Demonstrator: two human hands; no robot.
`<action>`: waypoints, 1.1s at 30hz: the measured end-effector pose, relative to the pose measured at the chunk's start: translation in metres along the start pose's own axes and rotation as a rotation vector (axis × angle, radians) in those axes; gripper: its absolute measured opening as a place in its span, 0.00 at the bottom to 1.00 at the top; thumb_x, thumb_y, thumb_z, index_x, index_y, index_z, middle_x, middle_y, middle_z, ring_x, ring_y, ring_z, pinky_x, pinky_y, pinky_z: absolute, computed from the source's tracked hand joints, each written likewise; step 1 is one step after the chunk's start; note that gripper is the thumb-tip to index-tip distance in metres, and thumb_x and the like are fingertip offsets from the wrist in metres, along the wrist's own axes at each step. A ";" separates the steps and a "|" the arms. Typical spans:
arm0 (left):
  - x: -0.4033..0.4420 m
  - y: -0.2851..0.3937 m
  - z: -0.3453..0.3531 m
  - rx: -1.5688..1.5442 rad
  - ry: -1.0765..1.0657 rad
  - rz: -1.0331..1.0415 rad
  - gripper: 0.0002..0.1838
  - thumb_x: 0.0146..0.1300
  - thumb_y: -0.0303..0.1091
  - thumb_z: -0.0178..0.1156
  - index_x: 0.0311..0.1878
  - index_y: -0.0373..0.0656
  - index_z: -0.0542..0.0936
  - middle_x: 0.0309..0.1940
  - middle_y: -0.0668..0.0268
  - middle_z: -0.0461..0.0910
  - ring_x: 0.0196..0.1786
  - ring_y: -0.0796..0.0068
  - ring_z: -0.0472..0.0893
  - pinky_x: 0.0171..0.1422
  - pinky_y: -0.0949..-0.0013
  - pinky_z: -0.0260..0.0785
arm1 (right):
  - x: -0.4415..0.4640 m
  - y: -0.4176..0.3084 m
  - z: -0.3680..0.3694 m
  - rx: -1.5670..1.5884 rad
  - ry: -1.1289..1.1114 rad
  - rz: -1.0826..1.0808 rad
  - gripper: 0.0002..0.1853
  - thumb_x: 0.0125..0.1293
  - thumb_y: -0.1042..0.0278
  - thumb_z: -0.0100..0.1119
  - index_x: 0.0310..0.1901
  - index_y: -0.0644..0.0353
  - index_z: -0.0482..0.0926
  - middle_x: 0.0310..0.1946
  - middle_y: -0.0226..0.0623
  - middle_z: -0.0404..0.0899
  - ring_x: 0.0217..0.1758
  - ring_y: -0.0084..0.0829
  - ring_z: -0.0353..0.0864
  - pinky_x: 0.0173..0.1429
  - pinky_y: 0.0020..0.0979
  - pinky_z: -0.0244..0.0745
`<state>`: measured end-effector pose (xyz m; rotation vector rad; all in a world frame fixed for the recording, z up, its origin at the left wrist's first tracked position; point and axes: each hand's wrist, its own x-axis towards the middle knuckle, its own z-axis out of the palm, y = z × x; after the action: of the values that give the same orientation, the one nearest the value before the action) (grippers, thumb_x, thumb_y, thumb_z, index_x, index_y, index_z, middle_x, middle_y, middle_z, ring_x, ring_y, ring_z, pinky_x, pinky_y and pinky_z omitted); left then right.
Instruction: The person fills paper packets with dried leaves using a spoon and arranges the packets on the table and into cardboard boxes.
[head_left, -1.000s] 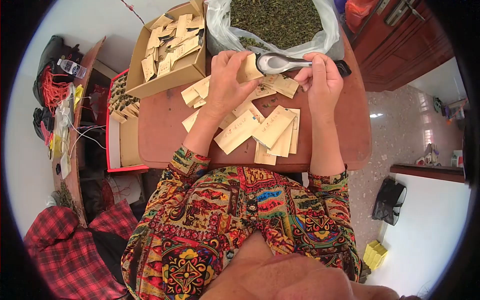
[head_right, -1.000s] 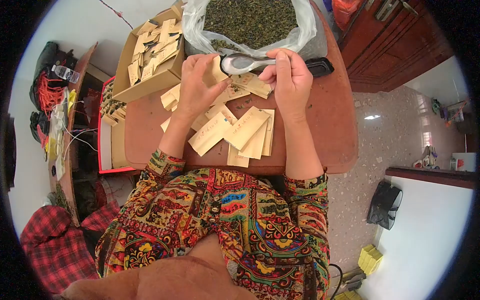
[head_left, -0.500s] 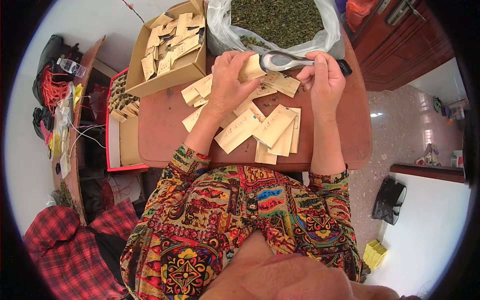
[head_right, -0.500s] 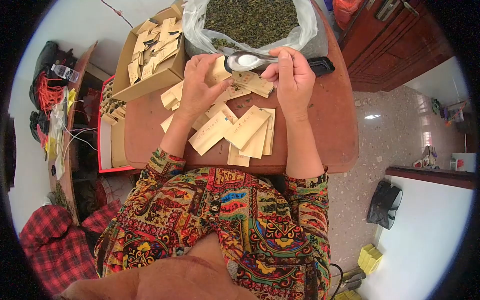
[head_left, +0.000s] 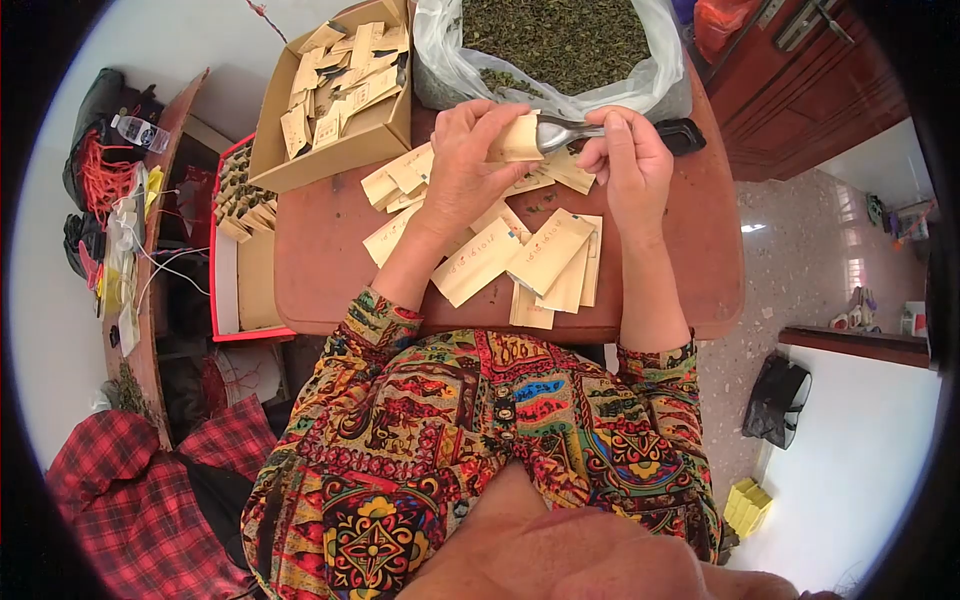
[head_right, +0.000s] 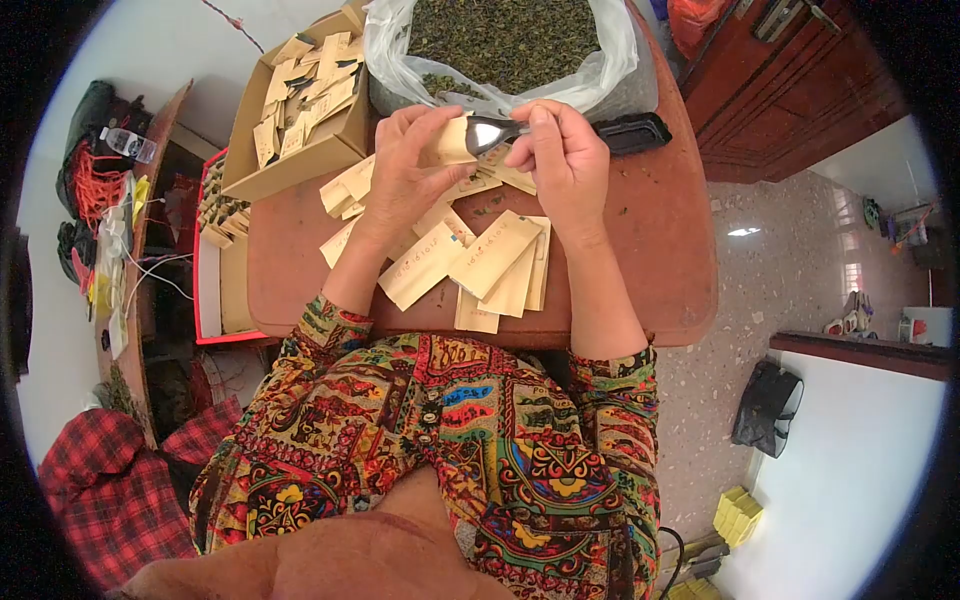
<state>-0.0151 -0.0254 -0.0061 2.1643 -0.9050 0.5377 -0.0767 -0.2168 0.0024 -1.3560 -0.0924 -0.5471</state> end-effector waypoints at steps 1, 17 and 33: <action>0.000 0.000 0.001 0.000 -0.002 0.009 0.36 0.46 0.34 0.79 0.62 0.51 0.79 0.55 0.59 0.76 0.59 0.55 0.71 0.66 0.57 0.65 | 0.000 0.000 0.002 -0.002 -0.009 0.003 0.13 0.79 0.64 0.51 0.45 0.65 0.81 0.22 0.27 0.80 0.25 0.12 0.76 0.31 0.18 0.70; -0.002 -0.004 -0.006 -0.244 -0.090 -0.148 0.32 0.51 0.27 0.71 0.61 0.40 0.74 0.57 0.59 0.74 0.63 0.62 0.74 0.69 0.63 0.65 | 0.004 0.006 -0.006 -0.104 0.022 0.056 0.16 0.81 0.61 0.47 0.44 0.63 0.80 0.24 0.28 0.80 0.27 0.13 0.76 0.33 0.18 0.71; -0.002 0.003 -0.004 -0.328 -0.150 -0.165 0.32 0.52 0.27 0.73 0.62 0.39 0.74 0.57 0.62 0.75 0.61 0.68 0.75 0.69 0.67 0.66 | 0.000 0.007 0.002 -0.017 -0.011 0.085 0.13 0.79 0.60 0.52 0.41 0.60 0.80 0.21 0.25 0.78 0.23 0.12 0.72 0.29 0.17 0.66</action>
<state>-0.0185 -0.0231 -0.0034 1.9734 -0.8198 0.1347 -0.0731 -0.2147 -0.0033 -1.3727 -0.0386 -0.4699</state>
